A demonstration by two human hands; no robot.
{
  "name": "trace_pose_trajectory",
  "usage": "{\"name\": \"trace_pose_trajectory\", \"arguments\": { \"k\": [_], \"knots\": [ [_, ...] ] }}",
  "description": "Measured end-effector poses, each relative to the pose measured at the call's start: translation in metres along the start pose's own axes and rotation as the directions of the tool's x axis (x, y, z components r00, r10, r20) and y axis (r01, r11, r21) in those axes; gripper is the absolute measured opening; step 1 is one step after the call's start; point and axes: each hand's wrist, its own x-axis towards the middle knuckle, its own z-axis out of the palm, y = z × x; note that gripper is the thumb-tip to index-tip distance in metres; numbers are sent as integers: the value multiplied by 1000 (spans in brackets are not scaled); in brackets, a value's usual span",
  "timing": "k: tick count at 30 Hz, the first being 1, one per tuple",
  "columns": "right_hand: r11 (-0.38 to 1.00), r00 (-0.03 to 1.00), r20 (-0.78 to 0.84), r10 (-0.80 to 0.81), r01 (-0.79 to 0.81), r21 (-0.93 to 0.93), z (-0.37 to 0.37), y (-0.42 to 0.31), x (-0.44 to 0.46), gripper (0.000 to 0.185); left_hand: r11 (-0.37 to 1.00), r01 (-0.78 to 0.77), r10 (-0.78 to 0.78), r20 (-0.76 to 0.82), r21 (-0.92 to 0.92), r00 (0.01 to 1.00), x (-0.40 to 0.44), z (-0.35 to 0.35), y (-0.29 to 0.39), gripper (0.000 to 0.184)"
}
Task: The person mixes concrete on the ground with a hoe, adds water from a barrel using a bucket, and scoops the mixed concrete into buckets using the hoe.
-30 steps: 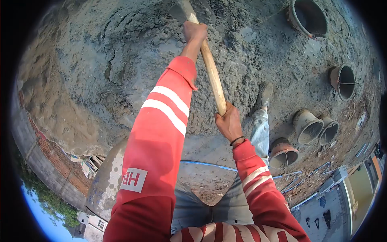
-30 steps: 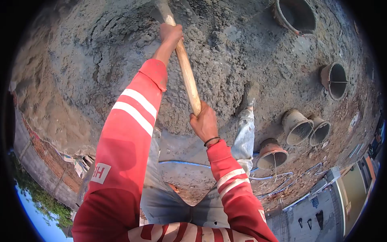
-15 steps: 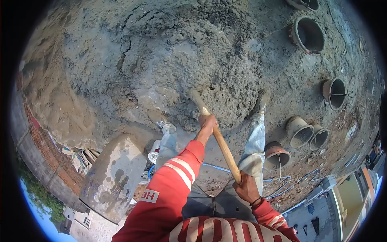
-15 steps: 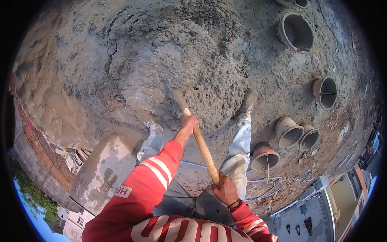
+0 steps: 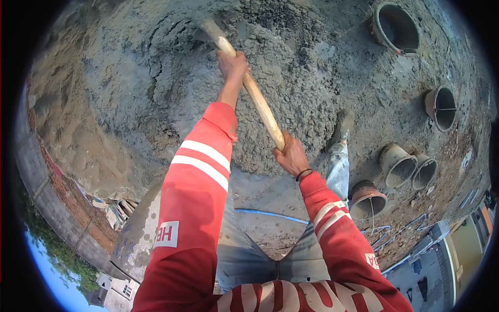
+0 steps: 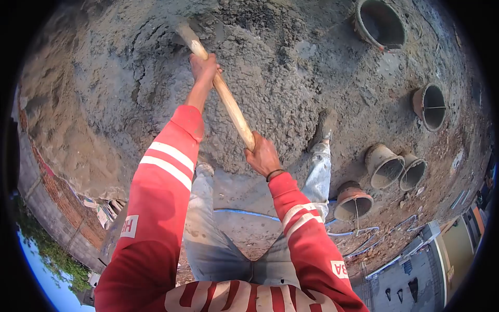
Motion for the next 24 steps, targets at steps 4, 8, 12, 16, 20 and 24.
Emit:
{"name": "trace_pose_trajectory", "arguments": {
  "k": [4,8,12,16,20,24],
  "knots": [
    [982,980,-75,184,-187,-39,53,-35,-36,33,957,163,-194,113,240,975,23,15,-99,23],
    [907,914,26,405,-398,-140,64,-49,-143,30,865,411,-480,236,287,845,-92,-7,-188,18],
    [888,893,103,439,-414,-198,32,-57,-183,29,759,559,-641,233,334,731,-169,-13,-221,13],
    [968,968,138,210,-186,-170,-27,-85,-165,34,676,661,-736,360,326,574,-157,-18,-204,14],
    [826,728,474,495,-564,4,-141,-127,-116,31,446,890,-793,419,-95,442,-162,-11,-154,14],
    [823,739,531,414,-553,127,-225,-158,-100,30,246,940,-794,507,-236,335,-135,24,-103,21]
  ]
}}
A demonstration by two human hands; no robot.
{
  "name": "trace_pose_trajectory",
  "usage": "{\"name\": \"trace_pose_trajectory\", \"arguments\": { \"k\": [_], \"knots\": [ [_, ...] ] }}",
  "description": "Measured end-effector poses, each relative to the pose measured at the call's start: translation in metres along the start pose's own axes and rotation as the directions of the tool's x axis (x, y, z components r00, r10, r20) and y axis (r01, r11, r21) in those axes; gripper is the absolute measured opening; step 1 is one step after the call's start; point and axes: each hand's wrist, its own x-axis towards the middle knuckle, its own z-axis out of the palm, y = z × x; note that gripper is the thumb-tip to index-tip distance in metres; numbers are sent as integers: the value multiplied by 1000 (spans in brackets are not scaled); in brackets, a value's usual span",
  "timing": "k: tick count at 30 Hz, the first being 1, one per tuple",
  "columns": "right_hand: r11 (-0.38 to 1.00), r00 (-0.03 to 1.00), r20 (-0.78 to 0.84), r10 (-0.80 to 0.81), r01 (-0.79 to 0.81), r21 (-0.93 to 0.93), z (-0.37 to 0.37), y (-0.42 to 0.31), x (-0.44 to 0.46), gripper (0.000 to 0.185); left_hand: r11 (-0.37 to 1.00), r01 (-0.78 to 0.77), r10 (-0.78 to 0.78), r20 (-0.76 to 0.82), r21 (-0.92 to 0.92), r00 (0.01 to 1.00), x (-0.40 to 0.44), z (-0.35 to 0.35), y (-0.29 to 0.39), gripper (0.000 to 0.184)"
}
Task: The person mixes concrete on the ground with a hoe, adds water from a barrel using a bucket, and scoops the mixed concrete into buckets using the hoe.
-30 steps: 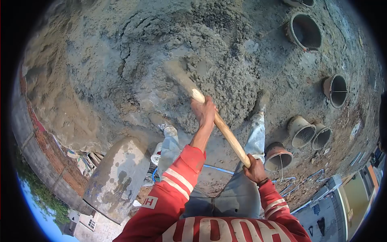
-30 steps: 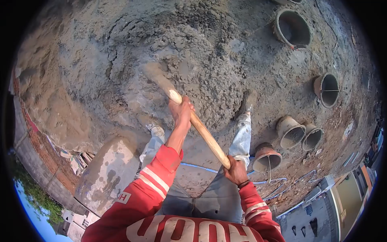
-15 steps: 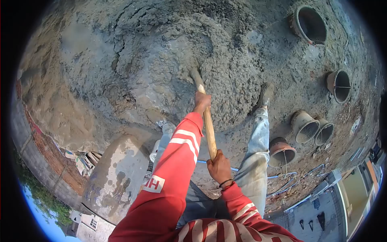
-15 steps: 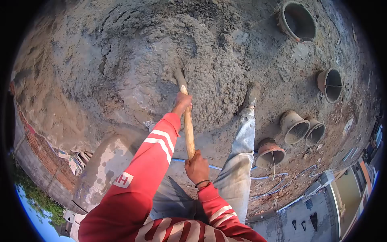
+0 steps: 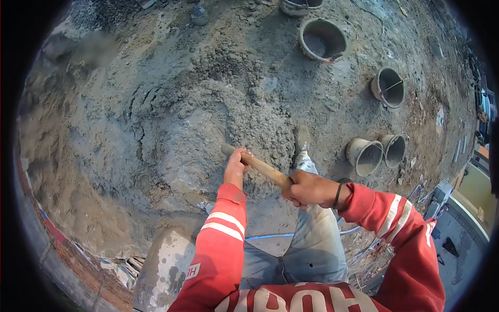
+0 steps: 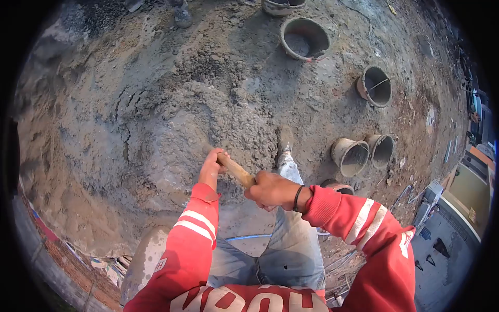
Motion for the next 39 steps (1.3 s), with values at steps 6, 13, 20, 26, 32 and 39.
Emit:
{"name": "trace_pose_trajectory", "arguments": {
  "k": [6,13,20,26,32,39],
  "knots": [
    [963,932,-250,-263,237,-130,-75,-3,-103,35,997,-55,46,141,57,989,-95,184,19,11],
    [911,738,-539,-406,371,-178,-122,109,-135,33,814,-513,332,506,273,796,-175,381,-34,11],
    [951,391,-872,-295,214,-225,-217,236,121,30,602,-713,485,545,359,684,-41,516,-64,14],
    [846,529,-800,-283,530,51,-274,248,143,49,557,-781,544,587,281,599,-43,541,-44,10],
    [913,-41,-982,186,375,157,-509,335,106,98,766,-616,380,643,184,665,-85,437,-6,14],
    [583,241,-971,0,789,196,-670,356,89,67,829,-545,480,347,121,806,-95,233,-19,7]
  ]
}}
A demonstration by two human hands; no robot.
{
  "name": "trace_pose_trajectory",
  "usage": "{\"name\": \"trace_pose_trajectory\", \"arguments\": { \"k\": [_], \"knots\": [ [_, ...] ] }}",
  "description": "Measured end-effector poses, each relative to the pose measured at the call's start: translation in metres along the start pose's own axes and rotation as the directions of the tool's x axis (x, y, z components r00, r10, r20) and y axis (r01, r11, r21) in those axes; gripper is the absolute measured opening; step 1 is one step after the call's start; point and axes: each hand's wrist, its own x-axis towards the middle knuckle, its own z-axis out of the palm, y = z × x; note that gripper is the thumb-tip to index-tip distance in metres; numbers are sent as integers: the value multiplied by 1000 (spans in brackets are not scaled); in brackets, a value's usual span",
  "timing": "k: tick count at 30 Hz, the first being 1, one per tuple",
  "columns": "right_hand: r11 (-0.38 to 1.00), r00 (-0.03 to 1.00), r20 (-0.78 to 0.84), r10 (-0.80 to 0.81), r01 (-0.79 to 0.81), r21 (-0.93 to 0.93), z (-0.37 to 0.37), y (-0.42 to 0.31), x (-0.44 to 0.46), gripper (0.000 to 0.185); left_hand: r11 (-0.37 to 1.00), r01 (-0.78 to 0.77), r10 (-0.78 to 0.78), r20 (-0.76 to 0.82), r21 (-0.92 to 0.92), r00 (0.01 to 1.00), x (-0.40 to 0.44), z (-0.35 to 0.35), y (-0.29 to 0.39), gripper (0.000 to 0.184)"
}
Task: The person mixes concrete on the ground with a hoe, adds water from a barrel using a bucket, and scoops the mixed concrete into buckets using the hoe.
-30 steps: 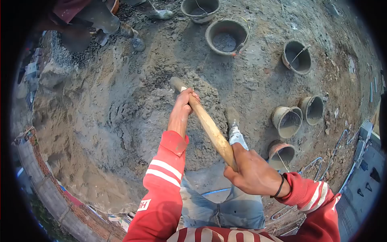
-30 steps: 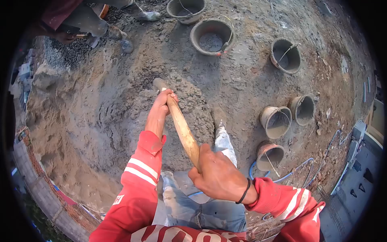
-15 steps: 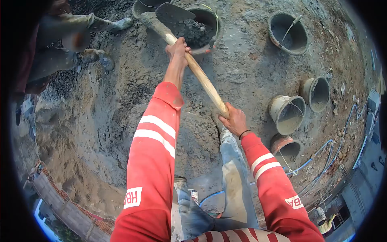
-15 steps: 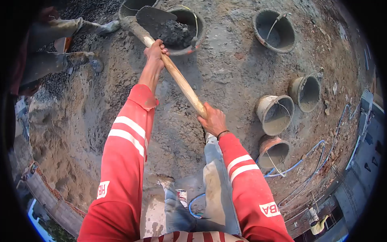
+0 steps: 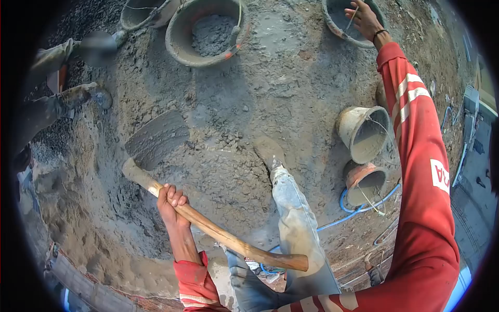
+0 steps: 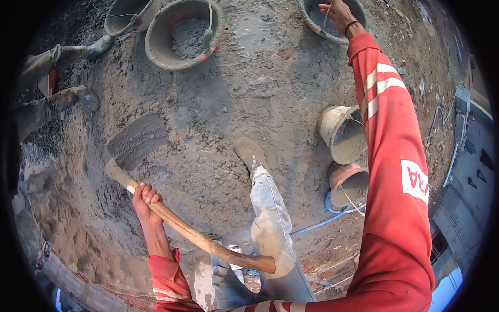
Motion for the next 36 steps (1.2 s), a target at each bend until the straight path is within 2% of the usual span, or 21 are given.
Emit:
{"name": "trace_pose_trajectory", "arguments": {
  "k": [1,3,5,7,11,13,15,20,22,23,24,26,27,28,29,30,31,32,33,35,36],
  "knots": [
    [1000,1000,19,15,-15,-8,5,19,-5,67,999,31,-33,-59,-33,998,-11,-25,-6,7],
    [981,925,-351,146,-89,173,24,35,-19,48,990,82,-99,-153,-111,983,-29,-74,-15,7],
    [990,841,-536,75,3,144,78,4,-112,34,980,122,-156,-226,-159,961,-45,-115,-24,8],
    [964,886,-463,-29,147,221,109,10,-173,31,978,131,-172,-276,-162,946,-75,-153,-33,9],
    [902,923,-384,-37,196,386,208,8,-260,26,980,140,-182,-356,-140,917,-112,-191,-47,18],
    [858,920,-390,38,170,485,251,23,-270,26,977,179,-208,-363,-114,908,-125,-201,-47,21],
    [868,938,-311,153,23,496,287,30,-301,28,970,158,-214,-338,-184,917,-138,-206,-45,25],
    [860,977,-113,180,-100,500,322,76,-368,28,946,194,-272,-311,-260,911,-147,-212,-40,27],
    [993,996,19,-88,86,80,287,92,-373,27,941,222,-294,-289,-256,911,-142,-212,-39,26],
    [933,978,24,-208,206,-294,243,79,-375,34,940,225,-297,-294,-256,908,-142,-210,-40,26],
    [818,950,-80,-302,215,-533,197,80,-369,38,945,230,-294,-298,-231,908,-142,-207,-39,24],
    [402,833,-186,-521,47,-914,85,69,-352,59,952,219,-280,-318,-214,906,-143,-205,-42,23],
    [208,819,-252,-516,-165,-964,26,68,-345,70,948,236,-293,-301,-212,907,-143,-205,-45,22],
    [88,846,-372,-383,-367,-926,-31,80,-340,79,946,250,-303,-285,-208,910,-142,-205,-46,20],
    [-29,896,-409,-173,-419,-907,-92,94,-339,86,948,234,-291,-296,-215,910,-141,-205,-48,20],
    [-4,880,-446,167,-451,-892,-169,137,-328,75,951,248,-296,-308,-186,904,-138,-204,-52,20],
    [329,839,-298,456,-470,-819,-216,171,-331,62,952,261,-300,-316,-160,900,-135,-207,-55,19],
    [583,759,-42,650,-533,-613,-237,188,-338,51,947,262,-310,-311,-188,898,-131,-217,-60,17],
    [584,761,-29,648,-522,-622,-213,172,-346,51,947,251,-305,-317,-200,898,-130,-219,-64,17],
    [629,978,77,192,-62,-775,-124,117,-364,35,946,260,-314,-350,-193,883,-131,-221,-72,16],
    [629,977,96,192,-47,-776,-94,105,-367,35,948,287,-318,-373,-138,872,-131,-234,-77,16]
  ]
}}
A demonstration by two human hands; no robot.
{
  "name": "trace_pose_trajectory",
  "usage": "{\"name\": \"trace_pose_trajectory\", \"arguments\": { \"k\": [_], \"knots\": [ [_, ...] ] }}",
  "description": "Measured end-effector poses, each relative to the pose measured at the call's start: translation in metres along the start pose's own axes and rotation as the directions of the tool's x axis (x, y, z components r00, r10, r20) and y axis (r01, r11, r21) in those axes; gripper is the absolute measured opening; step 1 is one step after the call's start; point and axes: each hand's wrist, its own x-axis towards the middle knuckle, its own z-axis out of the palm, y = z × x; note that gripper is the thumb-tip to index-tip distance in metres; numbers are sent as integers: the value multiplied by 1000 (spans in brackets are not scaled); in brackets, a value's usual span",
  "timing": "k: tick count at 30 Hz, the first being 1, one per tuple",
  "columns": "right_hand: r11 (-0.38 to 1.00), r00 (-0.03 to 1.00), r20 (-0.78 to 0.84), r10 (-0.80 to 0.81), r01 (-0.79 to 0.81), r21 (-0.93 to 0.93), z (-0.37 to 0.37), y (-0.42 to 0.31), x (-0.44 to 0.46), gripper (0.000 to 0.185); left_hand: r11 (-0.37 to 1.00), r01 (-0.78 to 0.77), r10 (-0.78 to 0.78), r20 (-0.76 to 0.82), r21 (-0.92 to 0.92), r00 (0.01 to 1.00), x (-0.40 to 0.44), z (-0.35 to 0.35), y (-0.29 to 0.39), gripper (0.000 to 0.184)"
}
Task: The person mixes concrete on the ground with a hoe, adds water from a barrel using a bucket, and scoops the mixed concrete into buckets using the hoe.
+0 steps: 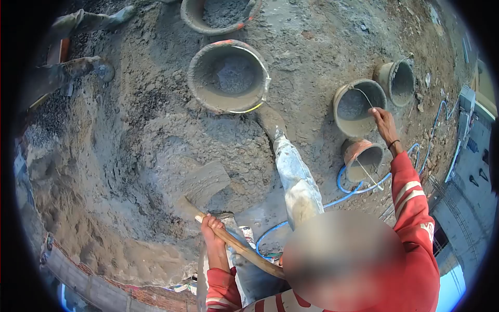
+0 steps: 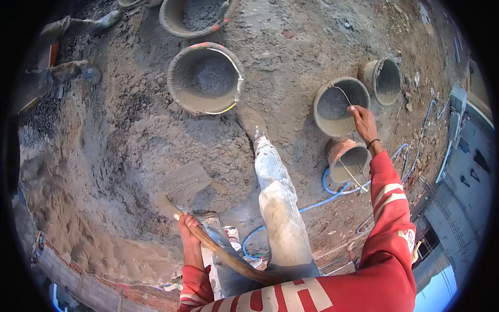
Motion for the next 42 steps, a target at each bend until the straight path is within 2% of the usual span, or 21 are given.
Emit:
{"name": "trace_pose_trajectory", "arguments": {
  "k": [2,3,5,9,11,13,14,16,17,18,20,22,24,25,27,31,33,37,39,40,42],
  "knots": [
    [988,963,-225,-151,141,-62,20,-53,-2,34,1000,-12,11,-24,-23,1000,-5,3,-7,16],
    [984,964,-195,-179,171,-56,21,-84,-7,34,999,-19,17,-48,-36,999,-9,3,-10,16],
    [945,975,-178,-134,71,-319,27,-145,-13,32,998,-15,13,-33,-56,999,-3,-15,-17,13],
    [879,933,-76,-353,302,-370,73,-154,4,32,990,-66,51,-124,-122,991,11,-25,-21,9],
    [841,950,22,-312,287,-458,95,-162,-8,34,993,-115,113,-106,-15,988,17,-20,-13,6],
    [635,763,0,-646,538,-555,127,-238,-88,47,985,-168,171,-93,41,981,28,-11,7,6],
    [713,799,137,-586,589,-381,144,-273,-137,65,974,-212,217,-63,77,974,35,-6,23,7],
    [781,699,501,-511,621,-70,195,-307,-226,89,935,-330,335,-12,128,942,43,22,67,9],
    [860,614,707,-351,510,-16,225,-316,-267,97,905,-400,404,5,145,915,42,44,95,9],
    [902,520,774,-362,403,152,257,-319,-297,87,872,-464,462,45,156,885,52,60,123,11],
    [978,466,875,-132,-83,192,314,-347,-312,67,769,-599,586,130,223,800,77,94,179,14],
    [885,702,541,-462,331,327,382,-353,-294,46,605,-702,683,207,376,700,95,127,213,17],
    [847,735,486,-473,227,481,415,-378,-265,36,453,-697,706,255,555,661,125,149,218,17],
    [904,762,554,-334,92,418,404,-397,-263,29,397,-688,698,286,607,656,140,151,209,18],
    [906,786,603,-139,-145,398,405,-377,-284,23,495,-500,497,240,710,834,157,148,173,20],
    [869,757,639,138,-402,289,354,-329,-360,10,607,-321,272,190,727,943,153,103,54,17],
    [854,723,645,248,-477,206,328,-329,-388,9,590,-188,212,75,785,974,170,70,-7,18],
    [859,658,716,233,-485,166,279,-351,-380,11,671,-96,10,121,736,993,145,40,-11,18],
    [943,574,799,178,-331,28,248,-390,-344,20,863,37,-86,73,504,994,131,45,10,16],
    [938,588,790,173,-343,50,231,-399,-329,20,920,119,-150,55,373,987,122,48,15,16],
    [970,445,891,88,-242,25,197,-413,-303,25,960,267,-271,39,86,962,110,60,33,17]
  ]
}}
